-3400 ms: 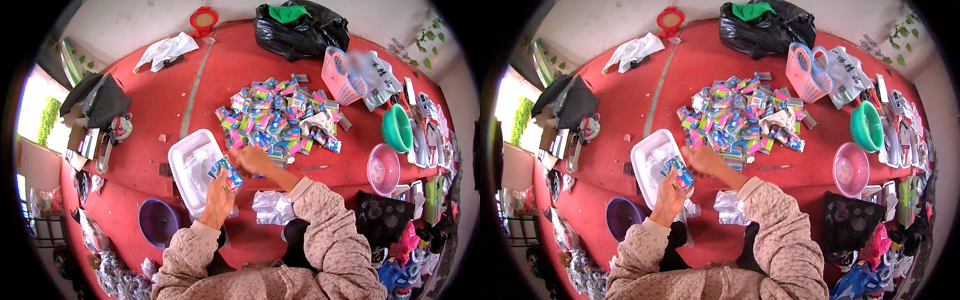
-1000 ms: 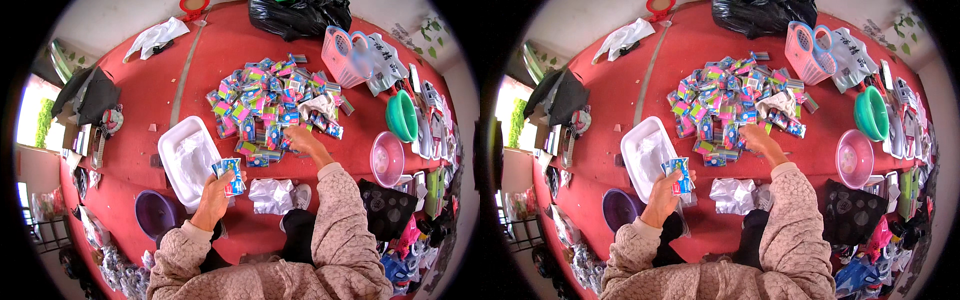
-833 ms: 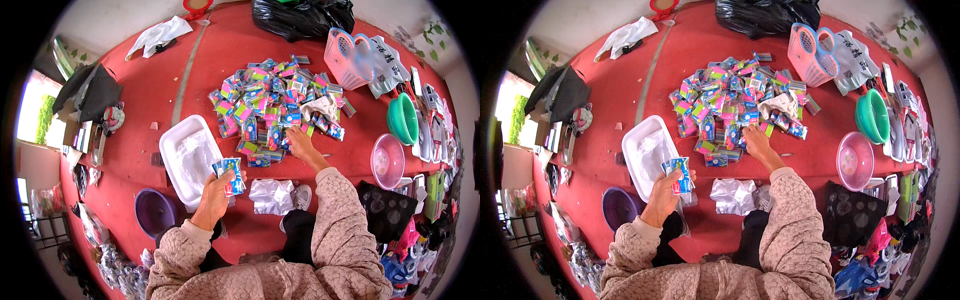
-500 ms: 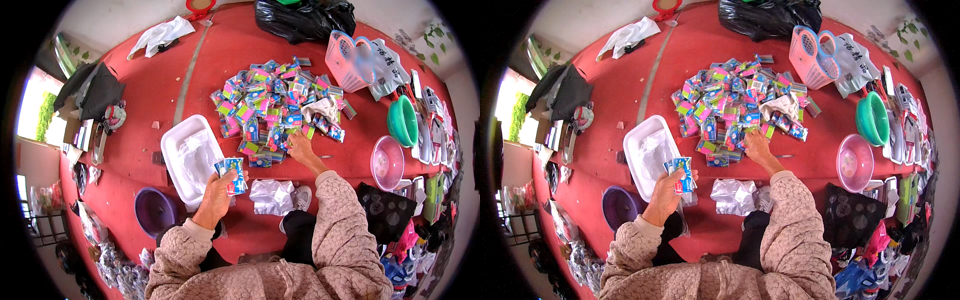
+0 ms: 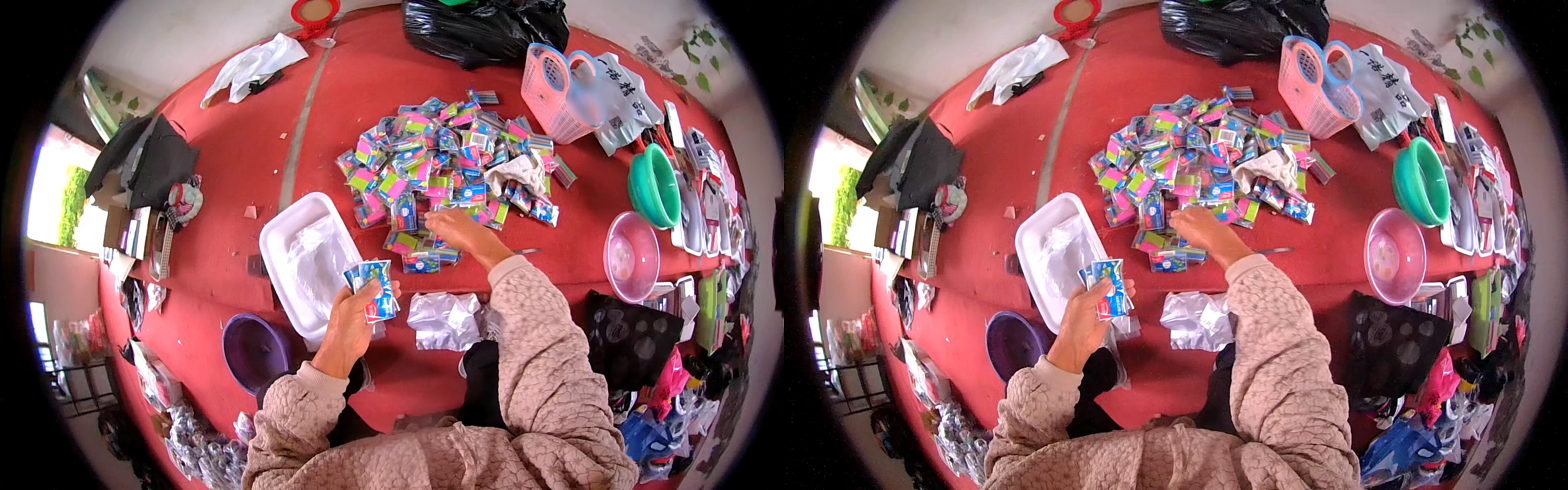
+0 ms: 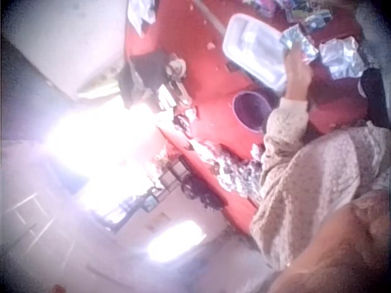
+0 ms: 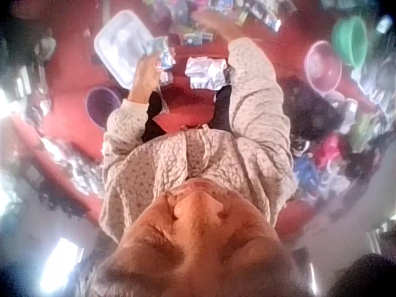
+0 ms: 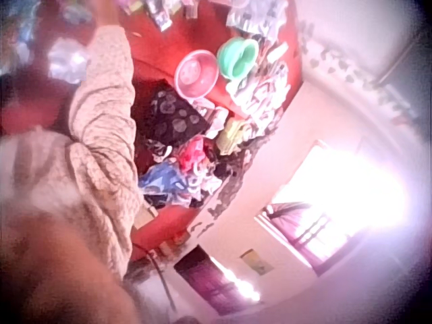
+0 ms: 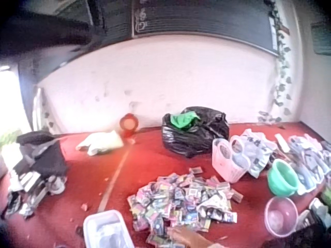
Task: The person sits on the floor and packs small, colorful rectangular items into clear plastic bags. They pick up the items from a large pile, place them into the bags, and then put the filled bags into a white plastic container.
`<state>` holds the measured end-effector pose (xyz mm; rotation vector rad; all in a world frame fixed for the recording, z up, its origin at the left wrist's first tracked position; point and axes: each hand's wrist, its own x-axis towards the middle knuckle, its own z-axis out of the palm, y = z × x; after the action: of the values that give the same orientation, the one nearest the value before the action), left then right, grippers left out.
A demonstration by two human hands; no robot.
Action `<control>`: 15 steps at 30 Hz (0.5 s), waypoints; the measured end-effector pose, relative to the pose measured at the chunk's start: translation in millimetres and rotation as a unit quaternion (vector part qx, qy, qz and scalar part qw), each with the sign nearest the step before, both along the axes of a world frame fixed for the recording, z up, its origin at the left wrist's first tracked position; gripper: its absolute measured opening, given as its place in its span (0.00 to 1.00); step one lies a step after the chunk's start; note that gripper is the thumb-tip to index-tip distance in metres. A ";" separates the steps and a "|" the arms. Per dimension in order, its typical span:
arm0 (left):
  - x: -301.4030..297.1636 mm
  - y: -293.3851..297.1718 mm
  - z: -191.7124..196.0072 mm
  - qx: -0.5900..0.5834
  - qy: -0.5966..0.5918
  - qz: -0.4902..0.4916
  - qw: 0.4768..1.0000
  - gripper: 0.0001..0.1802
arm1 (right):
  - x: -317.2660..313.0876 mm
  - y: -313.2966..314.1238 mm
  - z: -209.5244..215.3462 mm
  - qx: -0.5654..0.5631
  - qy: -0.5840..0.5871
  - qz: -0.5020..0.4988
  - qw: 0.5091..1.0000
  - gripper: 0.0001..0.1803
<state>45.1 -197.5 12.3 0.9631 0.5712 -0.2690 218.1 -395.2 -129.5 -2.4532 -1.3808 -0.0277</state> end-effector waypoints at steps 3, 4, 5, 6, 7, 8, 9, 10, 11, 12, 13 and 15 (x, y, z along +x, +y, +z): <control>-2.0 2.2 0.0 -0.004 0.002 0.001 1.000 0.16 | -5.4 2.0 -13.3 -0.009 -0.011 -0.058 0.998 0.09; -2.1 2.7 0.4 -0.007 0.003 0.003 1.000 0.16 | -6.9 2.7 -11.9 -0.001 -0.004 -0.087 0.996 0.08; -1.1 3.1 0.2 -0.006 0.002 0.001 1.000 0.16 | -7.5 2.6 -10.3 0.006 0.003 -0.116 0.993 0.08; -1.5 3.5 -0.1 -0.007 0.001 0.000 1.000 0.16 | -8.8 2.9 -4.1 -0.028 -0.009 -0.128 0.991 0.08; -1.8 3.8 -0.3 -0.007 0.001 0.000 1.000 0.16 | -9.7 2.6 2.3 -0.063 -0.020 -0.140 0.988 0.08; -1.2 2.8 0.1 -0.008 -0.001 0.001 1.000 0.17 | -10.3 2.3 8.7 -0.097 -0.032 -0.151 0.983 0.08; -0.3 0.3 1.2 -0.009 -0.002 0.002 1.000 0.17 | -10.6 -1.3 18.6 -0.108 -0.024 -0.141 0.984 0.08; -0.2 -0.9 2.1 -0.010 -0.003 0.004 1.000 0.18 | -8.9 -7.8 27.8 -0.118 -0.017 -0.130 0.984 0.09; -0.8 -1.1 2.8 -0.008 -0.006 0.002 1.000 0.18 | -6.1 -13.7 32.5 -0.128 -0.009 -0.120 0.984 0.09; 1.1 -4.7 3.6 -0.010 -0.012 -0.006 1.000 0.18 | -1.4 -24.6 33.4 -0.111 0.022 -0.149 0.982 0.13; -0.4 -1.7 3.5 -0.006 -0.016 -0.002 1.000 0.18 | -1.4 -21.5 52.0 -0.078 0.026 -0.169 0.982 0.13; -1.2 1.8 3.2 -0.003 -0.010 0.003 1.000 0.17 | -1.8 -26.3 88.3 -0.014 0.033 -0.215 0.976 0.12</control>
<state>43.8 -195.7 15.5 0.9573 0.5554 -0.2546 216.4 -421.5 -41.3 -2.7004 -0.8064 -0.0263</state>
